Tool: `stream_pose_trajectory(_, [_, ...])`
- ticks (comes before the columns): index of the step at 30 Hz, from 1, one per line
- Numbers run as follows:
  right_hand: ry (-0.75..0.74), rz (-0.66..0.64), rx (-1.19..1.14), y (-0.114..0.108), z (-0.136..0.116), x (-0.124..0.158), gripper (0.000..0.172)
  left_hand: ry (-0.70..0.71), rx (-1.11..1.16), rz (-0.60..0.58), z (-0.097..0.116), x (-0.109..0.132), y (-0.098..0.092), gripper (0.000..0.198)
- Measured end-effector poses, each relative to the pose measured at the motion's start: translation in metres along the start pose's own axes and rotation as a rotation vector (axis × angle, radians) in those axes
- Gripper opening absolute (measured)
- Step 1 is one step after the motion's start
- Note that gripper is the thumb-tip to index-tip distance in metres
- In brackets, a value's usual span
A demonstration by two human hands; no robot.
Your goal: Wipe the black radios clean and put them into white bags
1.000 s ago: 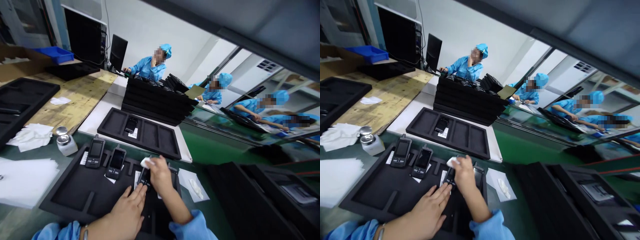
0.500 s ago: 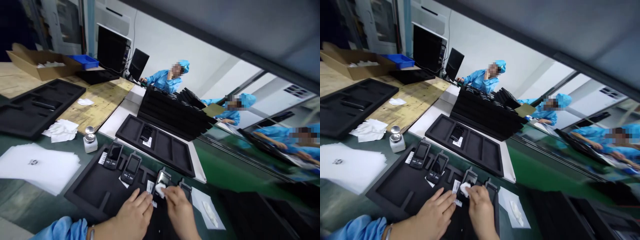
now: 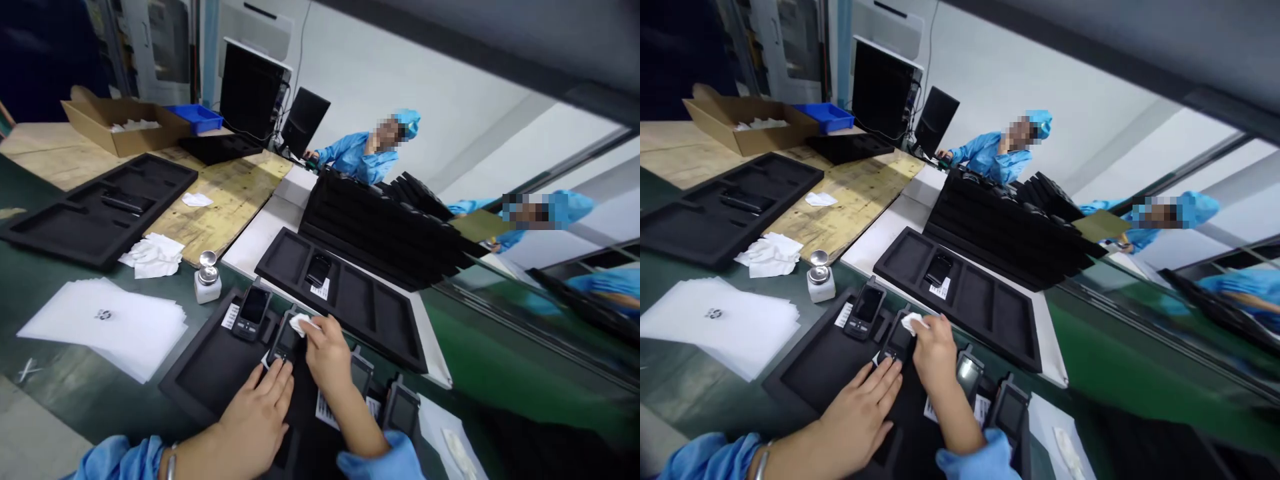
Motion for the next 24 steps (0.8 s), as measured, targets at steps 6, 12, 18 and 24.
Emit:
stream_pose_trajectory(6, [-0.018, -0.058, -0.042, 0.006, -0.002, 0.003, 0.032, 0.052, 0.017, -0.029, 0.0, -0.001, 0.0, 0.058])
stream_pose_trajectory(12, [-0.089, -0.08, -0.071, 0.007, -0.009, 0.007, 0.032, 0.056, 0.045, -0.02, -0.003, -0.002, 0.002, 0.057])
stream_pose_trajectory(18, [-0.017, 0.008, 0.055, 0.006, -0.015, -0.004, 0.033, 0.06, 0.056, -0.002, -0.003, -0.002, 0.003, 0.054])
stream_pose_trajectory(24, [0.003, -0.177, -0.154, 0.007, -0.029, -0.015, 0.034, 0.078, 0.082, 0.156, -0.017, 0.01, -0.026, 0.039])
Point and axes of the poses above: each hand's wrist, its own x-axis away from the middle knuckle, its own y-axis out of the palm, z = x × y, the point moved 6 cm from there along -x, towards the middle knuckle, and after that the axes turned 9 degrees about z, right-handed, at the moved point
